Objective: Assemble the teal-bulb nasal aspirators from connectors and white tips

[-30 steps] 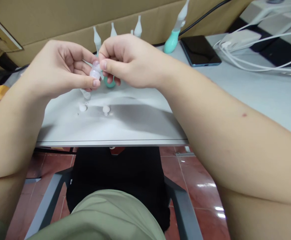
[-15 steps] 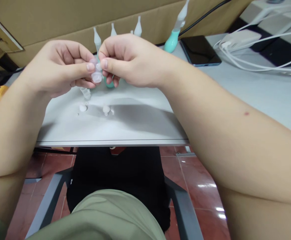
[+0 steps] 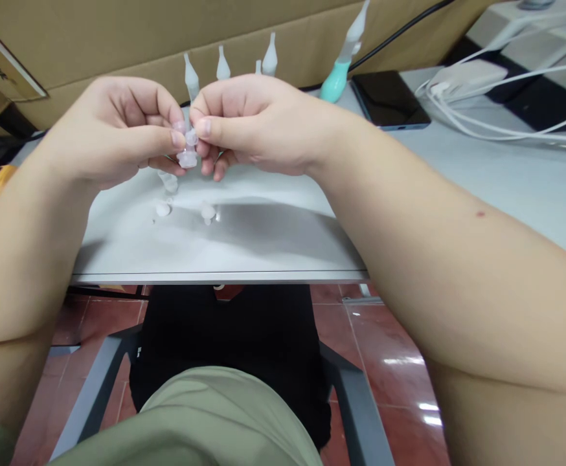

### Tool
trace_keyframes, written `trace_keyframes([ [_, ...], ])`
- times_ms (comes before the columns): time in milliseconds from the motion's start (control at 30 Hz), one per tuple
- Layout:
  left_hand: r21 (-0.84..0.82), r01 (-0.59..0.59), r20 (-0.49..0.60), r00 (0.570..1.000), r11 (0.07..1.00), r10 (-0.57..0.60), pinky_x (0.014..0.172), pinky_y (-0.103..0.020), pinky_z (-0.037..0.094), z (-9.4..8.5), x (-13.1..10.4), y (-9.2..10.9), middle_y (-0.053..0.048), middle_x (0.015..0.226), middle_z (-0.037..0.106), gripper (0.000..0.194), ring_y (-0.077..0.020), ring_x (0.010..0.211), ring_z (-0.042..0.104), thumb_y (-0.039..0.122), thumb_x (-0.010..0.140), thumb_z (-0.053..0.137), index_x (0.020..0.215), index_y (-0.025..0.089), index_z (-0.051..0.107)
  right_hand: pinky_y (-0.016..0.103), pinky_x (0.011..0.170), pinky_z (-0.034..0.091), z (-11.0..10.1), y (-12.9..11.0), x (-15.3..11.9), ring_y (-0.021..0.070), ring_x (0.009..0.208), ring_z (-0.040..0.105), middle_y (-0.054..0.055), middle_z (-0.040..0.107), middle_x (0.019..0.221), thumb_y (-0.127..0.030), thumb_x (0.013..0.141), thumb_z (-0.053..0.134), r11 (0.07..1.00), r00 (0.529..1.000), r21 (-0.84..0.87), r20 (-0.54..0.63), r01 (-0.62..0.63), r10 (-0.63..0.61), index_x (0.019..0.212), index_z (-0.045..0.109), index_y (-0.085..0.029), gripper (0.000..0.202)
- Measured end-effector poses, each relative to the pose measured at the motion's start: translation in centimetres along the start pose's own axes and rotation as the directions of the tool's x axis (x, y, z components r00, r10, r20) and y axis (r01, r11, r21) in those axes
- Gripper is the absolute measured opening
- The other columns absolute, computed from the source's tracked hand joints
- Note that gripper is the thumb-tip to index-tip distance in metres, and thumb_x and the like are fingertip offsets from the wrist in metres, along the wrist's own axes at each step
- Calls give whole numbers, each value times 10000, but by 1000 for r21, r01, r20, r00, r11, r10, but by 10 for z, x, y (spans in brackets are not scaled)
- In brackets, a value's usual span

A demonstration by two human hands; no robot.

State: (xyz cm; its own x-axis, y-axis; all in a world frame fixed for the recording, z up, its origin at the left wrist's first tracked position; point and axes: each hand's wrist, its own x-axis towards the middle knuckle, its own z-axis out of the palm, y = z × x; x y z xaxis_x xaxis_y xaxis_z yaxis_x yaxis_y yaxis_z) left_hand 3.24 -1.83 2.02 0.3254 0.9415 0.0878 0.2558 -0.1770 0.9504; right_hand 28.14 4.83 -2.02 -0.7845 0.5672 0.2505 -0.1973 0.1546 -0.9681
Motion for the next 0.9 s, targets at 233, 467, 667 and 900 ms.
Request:
trace_keyframes([
  [233, 7, -19, -9, 1000, 1000, 19, 962, -467, 734, -2, -2, 0, -88, 945, 909, 312, -305, 971, 892, 360, 786, 1166, 806, 288, 863, 237, 764, 754, 3, -2, 2, 122, 809, 849, -32, 803, 919, 42, 1195, 708, 994, 992, 12, -57, -109, 110, 956, 786, -225, 367],
  [467, -101, 14, -40, 999, 995, -19, 765, -268, 738, 0, 3, -2, -21, 844, 908, 218, -156, 764, 861, 96, 843, 980, 747, 258, 870, 228, 743, 716, 17, -6, 4, 94, 769, 800, -53, 761, 883, 14, 1235, 641, 997, 982, -63, -184, -54, 41, 924, 707, -238, 406],
  [667, -178, 56, -43, 997, 982, -65, 725, -234, 727, -4, 3, 0, 13, 774, 855, 205, -114, 702, 840, 88, 841, 863, 713, 246, 844, 258, 769, 740, 11, -7, 2, 108, 839, 816, -57, 745, 970, -143, 1259, 673, 957, 962, -277, -223, 92, -157, 1007, 674, -282, 288],
  [900, 303, -168, -80, 976, 938, 201, 783, -505, 672, -13, 10, -11, -38, 812, 833, 339, -264, 776, 804, 443, 832, 1111, 733, 346, 802, 220, 622, 448, 8, -17, -5, 67, 678, 595, -74, 730, 776, 101, 1002, 799, 648, 987, -760, -130, -41, -90, 876, 813, -232, 356],
])
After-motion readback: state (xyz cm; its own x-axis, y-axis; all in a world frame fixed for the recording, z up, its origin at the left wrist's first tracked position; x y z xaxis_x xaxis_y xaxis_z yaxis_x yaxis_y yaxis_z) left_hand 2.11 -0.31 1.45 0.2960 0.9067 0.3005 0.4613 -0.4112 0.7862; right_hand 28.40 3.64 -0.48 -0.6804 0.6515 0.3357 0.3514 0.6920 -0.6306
